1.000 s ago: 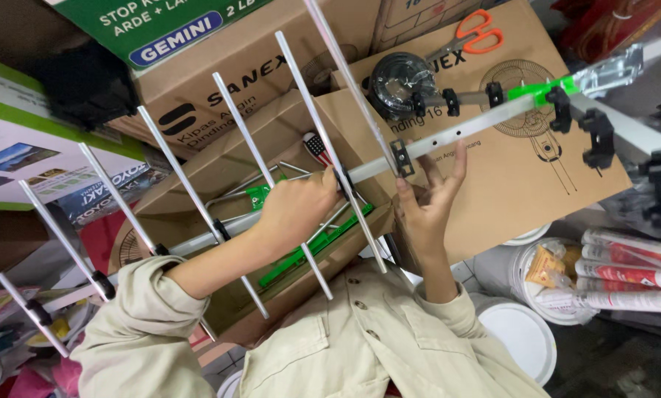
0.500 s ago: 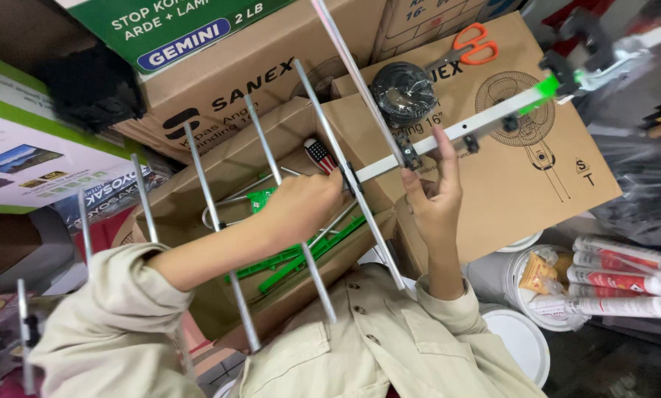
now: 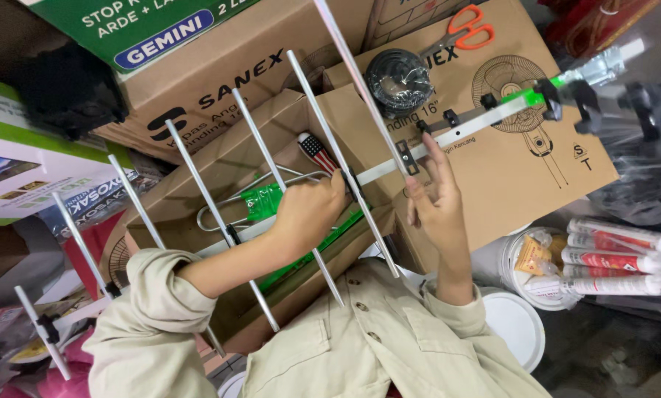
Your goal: The person assembles a digital antenna by hand, sliding metal tubes through the main frame and attaching green plastic components.
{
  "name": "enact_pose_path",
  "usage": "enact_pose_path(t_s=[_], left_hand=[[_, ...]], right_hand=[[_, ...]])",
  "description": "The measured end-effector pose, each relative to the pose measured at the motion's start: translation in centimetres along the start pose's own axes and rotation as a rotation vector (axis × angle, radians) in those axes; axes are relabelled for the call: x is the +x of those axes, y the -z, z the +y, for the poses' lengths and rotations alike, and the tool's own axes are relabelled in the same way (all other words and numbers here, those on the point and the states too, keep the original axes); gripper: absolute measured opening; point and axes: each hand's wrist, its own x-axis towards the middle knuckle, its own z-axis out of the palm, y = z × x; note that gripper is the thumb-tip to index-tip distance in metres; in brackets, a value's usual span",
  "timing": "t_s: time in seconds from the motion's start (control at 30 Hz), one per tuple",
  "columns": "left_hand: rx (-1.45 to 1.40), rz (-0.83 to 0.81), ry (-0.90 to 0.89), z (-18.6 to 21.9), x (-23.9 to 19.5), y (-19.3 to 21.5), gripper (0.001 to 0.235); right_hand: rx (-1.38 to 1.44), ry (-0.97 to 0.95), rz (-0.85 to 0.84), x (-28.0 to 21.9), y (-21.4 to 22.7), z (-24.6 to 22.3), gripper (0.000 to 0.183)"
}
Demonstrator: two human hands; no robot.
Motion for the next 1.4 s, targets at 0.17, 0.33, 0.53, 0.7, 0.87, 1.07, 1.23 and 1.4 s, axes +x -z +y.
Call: enact_pose_path(t_s=[0.17,0.33,0.53,0.7,0.87,1.07,1.23,1.4], left_hand=[[0.01,0.036,-0.039,0.3,-0.3,0.0,0.041],[0.01,0.009,-0.024,-0.2,-0.1,-0.1,0.044],[-0.06,0.012,0.004,-0.4,0.1,-0.2,0.029],[-0.073,0.023,0.003,-0.4,0.2,0.0,0.028],[-0.153,-0.038,0.019,-1.0,0.7,0.2,0.034],[-0.185,-0.067,0.006,-0.9,0.8,0.6,0.043],[-0.106,-0.094,-0.037,-0.3,0.2,0.4,0.043],[-0.115,-0.057,-0.07,-0.4,0.0,0.2,0.044]], right_hand=[[0.078,-0.027,-0.098,-0.8,1.1,-0.5,0.069],[0.171,0.009,-0.12,-0.3,0.7,-0.1,0.066],[0.144,-0.028,-0.204,0.1,1.4,-0.8,0.071],[0.103,-0.106,-0.169,-0.8,2.7,-1.1,0.066],[0.18,-0.081,-0.145,-0.8,3.0,-1.6,0.052],[0.166,-0.099,-0.161,-2.1,2.6,-3.2,0.051],[0.124,-0.126,-0.175,-3.2,2.9,-3.6,0.049],[0.117,-0.161,-0.155,-3.4,2.6,-3.4,0.049]])
